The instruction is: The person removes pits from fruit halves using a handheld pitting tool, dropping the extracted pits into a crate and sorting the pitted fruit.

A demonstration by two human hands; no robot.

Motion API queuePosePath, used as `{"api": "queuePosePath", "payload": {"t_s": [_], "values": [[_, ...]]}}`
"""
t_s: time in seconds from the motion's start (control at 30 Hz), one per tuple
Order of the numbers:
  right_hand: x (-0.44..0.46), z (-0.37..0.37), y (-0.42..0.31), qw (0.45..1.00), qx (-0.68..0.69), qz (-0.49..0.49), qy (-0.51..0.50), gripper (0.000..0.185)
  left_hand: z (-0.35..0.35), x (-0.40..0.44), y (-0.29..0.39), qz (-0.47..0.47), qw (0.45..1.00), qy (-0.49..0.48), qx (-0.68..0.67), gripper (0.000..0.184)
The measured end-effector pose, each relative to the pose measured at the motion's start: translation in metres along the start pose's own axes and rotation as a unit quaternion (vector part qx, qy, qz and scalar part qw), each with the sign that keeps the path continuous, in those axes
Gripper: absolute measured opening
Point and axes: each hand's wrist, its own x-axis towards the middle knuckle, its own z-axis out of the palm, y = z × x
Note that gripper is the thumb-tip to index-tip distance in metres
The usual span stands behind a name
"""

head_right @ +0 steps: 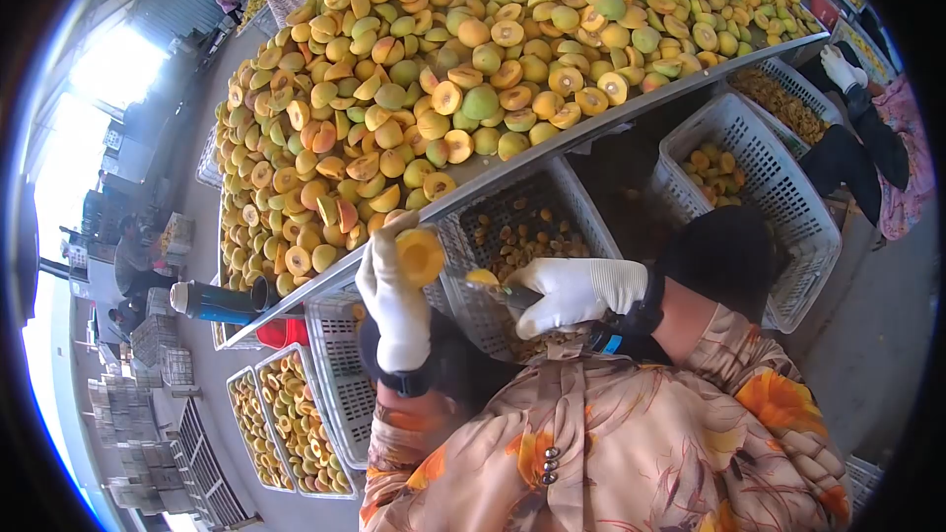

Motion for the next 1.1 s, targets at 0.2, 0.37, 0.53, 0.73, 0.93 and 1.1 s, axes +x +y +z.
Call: {"api": "queuePosePath", "payload": {"t_s": [0.2, 0.37, 0.53, 0.73, 0.93, 1.1], "values": [[0.030, -0.003, 0.091, 0.955, -0.263, 0.030, 0.133, 0.040, -0.154, -0.017, 0.031, -0.117, 0.925, 0.093, 0.349, 0.034], [0.040, -0.009, 0.097, 0.938, -0.278, 0.055, 0.199, 0.030, -0.180, 0.009, 0.021, 0.027, 0.693, 0.048, 0.719, 0.033], [0.060, -0.013, 0.154, 0.911, -0.384, 0.079, 0.124, 0.033, -0.072, 0.100, -0.027, 0.023, 0.811, -0.082, 0.578, 0.043], [0.055, -0.010, 0.089, 0.918, -0.276, -0.045, 0.281, 0.030, -0.003, 0.156, -0.111, 0.046, 0.692, -0.208, 0.689, 0.052], [0.075, -0.005, 0.198, 0.882, -0.429, 0.069, 0.183, 0.027, 0.003, 0.167, -0.103, -0.082, 0.725, -0.227, 0.645, 0.045], [0.053, -0.014, 0.122, 0.891, -0.349, 0.057, 0.284, 0.032, -0.028, 0.139, -0.111, -0.047, 0.967, -0.105, 0.227, 0.034]]}}
